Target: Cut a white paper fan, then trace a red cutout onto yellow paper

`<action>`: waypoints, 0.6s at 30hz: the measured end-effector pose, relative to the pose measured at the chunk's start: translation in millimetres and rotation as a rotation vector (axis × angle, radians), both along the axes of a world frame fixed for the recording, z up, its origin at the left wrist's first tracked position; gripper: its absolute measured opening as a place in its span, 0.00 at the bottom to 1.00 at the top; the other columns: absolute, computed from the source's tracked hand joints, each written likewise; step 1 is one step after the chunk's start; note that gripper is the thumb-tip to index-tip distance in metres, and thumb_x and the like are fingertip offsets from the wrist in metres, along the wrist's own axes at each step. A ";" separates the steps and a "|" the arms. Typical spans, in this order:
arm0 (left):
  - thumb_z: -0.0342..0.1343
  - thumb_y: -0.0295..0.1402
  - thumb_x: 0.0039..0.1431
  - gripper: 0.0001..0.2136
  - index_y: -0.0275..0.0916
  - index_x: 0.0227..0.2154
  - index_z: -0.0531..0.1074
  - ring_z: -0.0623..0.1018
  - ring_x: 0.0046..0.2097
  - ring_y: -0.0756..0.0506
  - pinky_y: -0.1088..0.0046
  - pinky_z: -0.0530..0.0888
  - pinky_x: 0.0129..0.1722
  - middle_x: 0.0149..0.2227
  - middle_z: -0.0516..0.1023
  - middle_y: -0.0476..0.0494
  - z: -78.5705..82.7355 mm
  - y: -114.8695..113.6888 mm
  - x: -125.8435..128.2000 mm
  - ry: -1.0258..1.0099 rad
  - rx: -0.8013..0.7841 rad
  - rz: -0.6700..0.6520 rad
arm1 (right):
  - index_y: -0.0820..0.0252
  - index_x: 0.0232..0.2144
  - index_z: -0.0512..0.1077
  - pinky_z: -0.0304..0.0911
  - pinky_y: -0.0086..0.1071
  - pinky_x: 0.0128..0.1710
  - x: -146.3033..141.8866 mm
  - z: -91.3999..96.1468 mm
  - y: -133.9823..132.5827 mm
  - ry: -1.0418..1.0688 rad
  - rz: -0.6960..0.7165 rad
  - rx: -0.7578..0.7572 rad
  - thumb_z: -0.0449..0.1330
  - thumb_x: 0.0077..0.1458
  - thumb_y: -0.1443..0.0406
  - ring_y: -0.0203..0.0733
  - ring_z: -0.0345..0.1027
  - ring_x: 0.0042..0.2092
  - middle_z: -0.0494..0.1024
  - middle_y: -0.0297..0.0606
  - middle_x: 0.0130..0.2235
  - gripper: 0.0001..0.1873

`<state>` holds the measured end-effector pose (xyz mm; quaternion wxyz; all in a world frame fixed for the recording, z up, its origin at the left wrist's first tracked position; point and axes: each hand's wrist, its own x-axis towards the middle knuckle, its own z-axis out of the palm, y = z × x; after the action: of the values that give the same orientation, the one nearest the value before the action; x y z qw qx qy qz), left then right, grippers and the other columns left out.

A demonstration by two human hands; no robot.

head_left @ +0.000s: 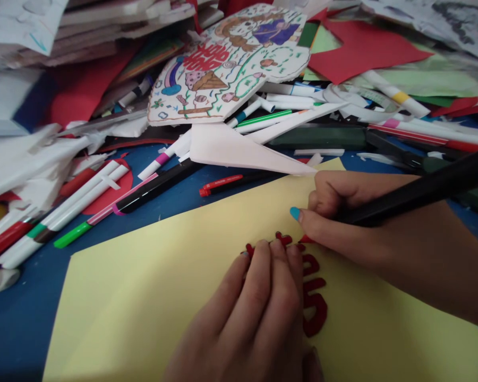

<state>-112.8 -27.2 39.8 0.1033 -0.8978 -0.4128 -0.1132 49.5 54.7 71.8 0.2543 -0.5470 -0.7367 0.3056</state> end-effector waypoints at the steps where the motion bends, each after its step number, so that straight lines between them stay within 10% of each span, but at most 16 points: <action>1: 0.42 0.32 0.56 0.25 0.26 0.56 0.61 0.65 0.57 0.42 0.69 0.58 0.61 0.54 0.67 0.38 -0.4 0.3 -0.2 0.004 0.003 0.001 | 0.59 0.14 0.52 0.43 0.27 0.15 -0.2 -0.7 0.1 0.002 -0.001 -0.006 0.55 0.43 0.69 0.29 0.45 0.19 0.54 0.27 0.15 0.15; 18: 0.44 0.32 0.57 0.22 0.28 0.53 0.65 0.66 0.56 0.42 0.70 0.60 0.60 0.53 0.68 0.39 4.7 -2.2 4.5 -0.016 -0.005 0.024 | 0.57 0.14 0.57 0.49 0.25 0.14 -0.5 -2.8 0.4 0.102 0.047 -0.107 0.59 0.46 0.65 0.30 0.52 0.19 0.62 0.27 0.15 0.16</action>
<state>-108.3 -29.4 44.5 0.0991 -0.8922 -0.4244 -0.1183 49.0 55.1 69.1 0.2545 -0.5260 -0.7181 0.3780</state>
